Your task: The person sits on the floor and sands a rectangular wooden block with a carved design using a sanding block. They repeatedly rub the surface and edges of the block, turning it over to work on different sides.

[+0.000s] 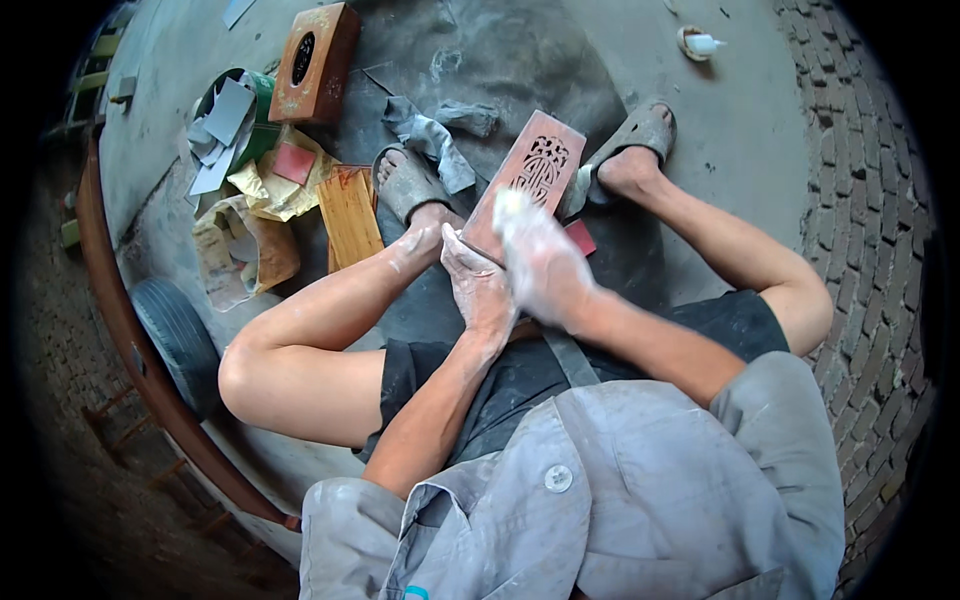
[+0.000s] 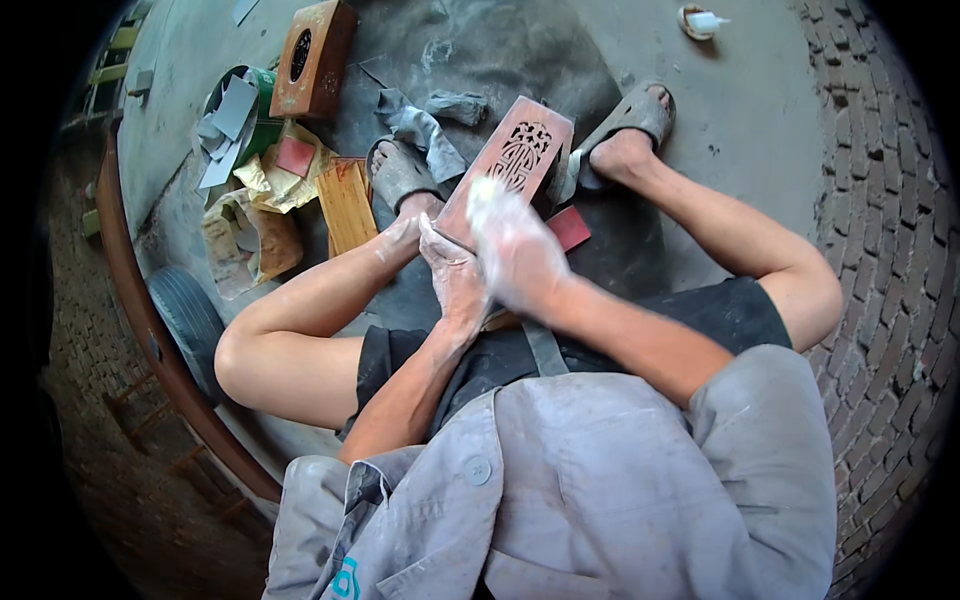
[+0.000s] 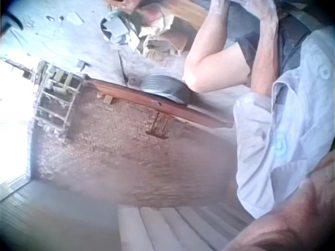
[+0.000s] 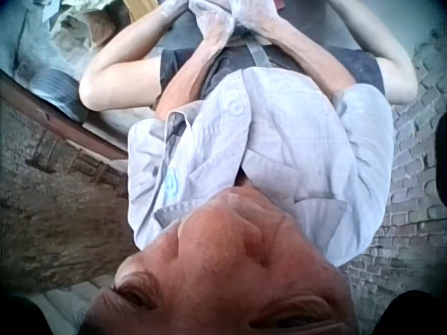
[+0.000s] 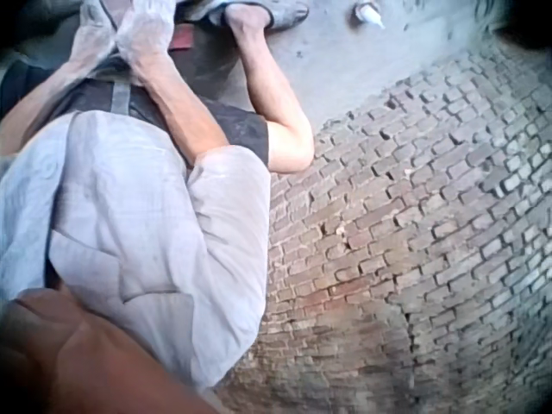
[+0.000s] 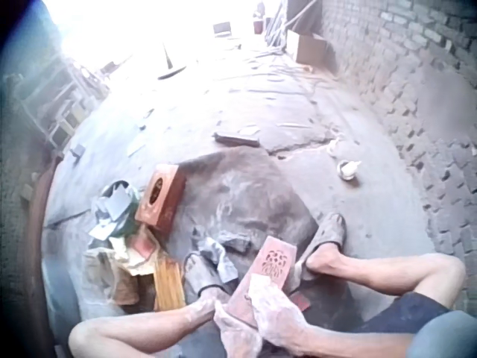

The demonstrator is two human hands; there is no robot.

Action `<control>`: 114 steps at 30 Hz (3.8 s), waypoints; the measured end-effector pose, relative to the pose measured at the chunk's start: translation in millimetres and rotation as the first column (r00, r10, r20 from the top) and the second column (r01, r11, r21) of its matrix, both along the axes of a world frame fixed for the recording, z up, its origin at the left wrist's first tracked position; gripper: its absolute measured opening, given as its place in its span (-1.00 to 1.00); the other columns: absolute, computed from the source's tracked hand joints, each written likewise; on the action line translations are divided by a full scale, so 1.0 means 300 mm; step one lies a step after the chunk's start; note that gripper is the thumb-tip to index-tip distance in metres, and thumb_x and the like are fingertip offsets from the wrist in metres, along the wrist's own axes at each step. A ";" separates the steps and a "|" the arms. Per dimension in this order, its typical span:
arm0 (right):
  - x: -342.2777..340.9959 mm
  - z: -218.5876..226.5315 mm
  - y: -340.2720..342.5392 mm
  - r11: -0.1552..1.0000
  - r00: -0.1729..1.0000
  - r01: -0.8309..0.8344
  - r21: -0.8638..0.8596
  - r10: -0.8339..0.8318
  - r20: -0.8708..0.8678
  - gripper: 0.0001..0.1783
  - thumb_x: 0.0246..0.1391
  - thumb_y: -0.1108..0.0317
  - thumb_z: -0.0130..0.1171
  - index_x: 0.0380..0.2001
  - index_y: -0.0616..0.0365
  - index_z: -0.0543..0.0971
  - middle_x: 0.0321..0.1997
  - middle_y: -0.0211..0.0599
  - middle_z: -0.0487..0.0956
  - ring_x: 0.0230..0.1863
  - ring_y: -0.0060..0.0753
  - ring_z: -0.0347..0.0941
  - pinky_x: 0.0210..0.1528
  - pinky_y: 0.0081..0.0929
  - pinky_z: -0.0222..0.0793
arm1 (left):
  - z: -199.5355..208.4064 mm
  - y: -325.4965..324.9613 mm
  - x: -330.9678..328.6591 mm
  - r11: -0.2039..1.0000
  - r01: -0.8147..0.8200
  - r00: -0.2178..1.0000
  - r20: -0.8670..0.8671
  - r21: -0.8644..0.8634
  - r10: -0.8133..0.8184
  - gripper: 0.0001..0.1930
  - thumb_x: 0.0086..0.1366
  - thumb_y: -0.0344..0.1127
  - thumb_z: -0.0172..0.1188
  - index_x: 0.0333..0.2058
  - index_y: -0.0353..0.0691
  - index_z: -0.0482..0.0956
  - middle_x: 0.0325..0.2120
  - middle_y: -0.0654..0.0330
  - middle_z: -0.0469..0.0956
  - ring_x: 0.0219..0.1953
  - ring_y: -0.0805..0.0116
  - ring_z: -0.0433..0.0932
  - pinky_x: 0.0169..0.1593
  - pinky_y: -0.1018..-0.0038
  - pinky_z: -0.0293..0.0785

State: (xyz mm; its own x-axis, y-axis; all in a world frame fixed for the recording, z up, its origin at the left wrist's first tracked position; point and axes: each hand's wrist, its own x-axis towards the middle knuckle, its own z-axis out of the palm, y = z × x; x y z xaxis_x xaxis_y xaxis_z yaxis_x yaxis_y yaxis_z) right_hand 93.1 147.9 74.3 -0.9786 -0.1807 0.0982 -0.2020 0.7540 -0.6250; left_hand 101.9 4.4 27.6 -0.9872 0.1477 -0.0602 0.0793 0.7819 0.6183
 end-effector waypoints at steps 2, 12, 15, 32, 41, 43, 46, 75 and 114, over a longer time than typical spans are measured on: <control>0.063 0.056 -0.046 0.988 0.999 0.016 -0.154 -0.011 0.030 -0.41 0.16 0.51 0.11 0.26 0.53 0.44 0.38 0.39 0.43 0.48 0.33 0.30 0.60 0.01 0.09 | -0.032 -0.006 -0.001 0.999 -0.025 0.999 0.044 0.025 0.023 0.17 0.22 -0.18 0.46 0.43 -0.65 -0.28 0.35 -0.47 0.07 0.39 -0.38 0.17 0.46 -0.06 0.17; 0.049 0.026 0.025 0.997 0.997 -0.078 -0.012 0.078 0.015 -0.41 0.26 0.39 0.07 0.29 0.53 0.42 0.41 0.36 0.41 0.48 0.30 0.31 0.58 0.03 0.12 | -0.024 0.017 0.000 0.999 -0.036 0.999 -0.004 -0.035 0.036 0.08 0.28 -0.28 0.37 0.43 -0.64 -0.29 0.35 -0.46 0.10 0.38 -0.37 0.19 0.46 -0.03 0.19; -0.032 -0.049 0.067 0.997 0.997 0.064 0.033 -0.066 0.051 -0.38 0.22 0.39 0.08 0.29 0.55 0.41 0.42 0.40 0.39 0.49 0.31 0.28 0.58 0.03 0.13 | 0.024 0.031 -0.027 1.000 0.001 1.000 -0.014 -0.028 -0.001 0.06 0.33 -0.25 0.35 0.45 -0.60 -0.28 0.35 -0.41 0.12 0.39 -0.33 0.20 0.46 0.01 0.20; -0.107 -0.098 0.077 0.993 0.990 0.117 -0.017 -0.118 -0.073 -0.38 0.08 0.44 0.12 0.22 0.54 0.47 0.32 0.42 0.46 0.42 0.33 0.37 0.54 0.03 0.19 | -0.034 0.010 -0.008 0.997 0.051 0.998 -0.023 -0.050 -0.052 0.34 0.04 -0.17 0.58 0.43 -0.65 -0.34 0.37 -0.46 0.02 0.41 -0.41 0.11 0.50 -0.04 0.08; -0.088 -0.134 0.128 0.995 0.995 0.051 0.088 -0.043 -0.094 -0.37 0.08 0.46 0.12 0.24 0.55 0.45 0.32 0.35 0.49 0.41 0.23 0.41 0.54 -0.04 0.21 | -0.052 -0.022 0.003 0.991 0.105 0.993 0.061 -0.086 -0.100 0.37 0.05 -0.13 0.58 0.42 -0.64 -0.40 0.39 -0.47 -0.07 0.48 -0.37 -0.01 0.54 0.00 -0.02; -0.111 -0.168 0.137 0.982 0.990 0.127 0.140 -0.116 -0.082 -0.36 0.10 0.41 0.10 0.25 0.55 0.45 0.31 0.35 0.49 0.40 0.25 0.41 0.53 -0.05 0.22 | -0.068 -0.027 -0.003 0.975 0.181 0.982 0.078 -0.131 -0.172 0.37 0.05 -0.12 0.57 0.42 -0.64 -0.40 0.39 -0.47 -0.08 0.47 -0.38 -0.01 0.54 -0.01 -0.02; 0.017 -0.036 -0.020 0.994 0.993 -0.014 0.110 0.027 -0.118 -0.36 0.13 0.33 0.10 0.24 0.52 0.48 0.31 0.31 0.51 0.40 0.20 0.43 0.52 -0.06 0.25 | -0.111 -0.080 0.010 0.994 0.105 0.988 0.110 -0.003 -0.104 0.28 0.20 -0.16 0.46 0.43 -0.63 -0.45 0.44 -0.46 -0.13 0.52 -0.34 -0.09 0.57 -0.05 -0.14; -0.139 -0.253 0.187 0.952 0.979 0.193 0.239 -0.172 -0.107 -0.36 0.09 0.40 0.07 0.24 0.55 0.46 0.30 0.34 0.51 0.39 0.21 0.43 0.51 -0.04 0.25 | -0.137 -0.081 0.003 0.984 0.173 0.956 0.235 0.036 -0.176 0.07 0.15 -0.19 0.46 0.42 -0.46 -0.09 0.40 -0.31 0.05 0.45 -0.26 0.07 0.54 -0.04 -0.16; -0.295 -0.339 0.283 0.995 0.990 0.092 -0.038 -0.096 -0.104 -0.44 0.06 0.40 0.15 0.16 0.40 0.53 0.13 0.21 0.61 0.14 0.19 0.58 0.33 -0.17 0.45 | -0.111 -0.065 -0.006 0.960 0.248 0.965 0.124 -0.131 -0.232 0.37 0.05 -0.14 0.58 0.43 -0.62 -0.39 0.42 -0.42 -0.14 0.49 -0.37 -0.05 0.56 -0.01 -0.11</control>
State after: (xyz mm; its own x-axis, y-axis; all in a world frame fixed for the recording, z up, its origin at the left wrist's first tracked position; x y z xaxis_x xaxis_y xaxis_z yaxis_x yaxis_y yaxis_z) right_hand 4.6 232.9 -27.5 -0.9750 -0.0832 0.2060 -0.1970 0.7523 -0.6287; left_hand 100.1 -14.9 -5.8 -0.9105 0.3616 -0.2007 0.2156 0.8291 0.5159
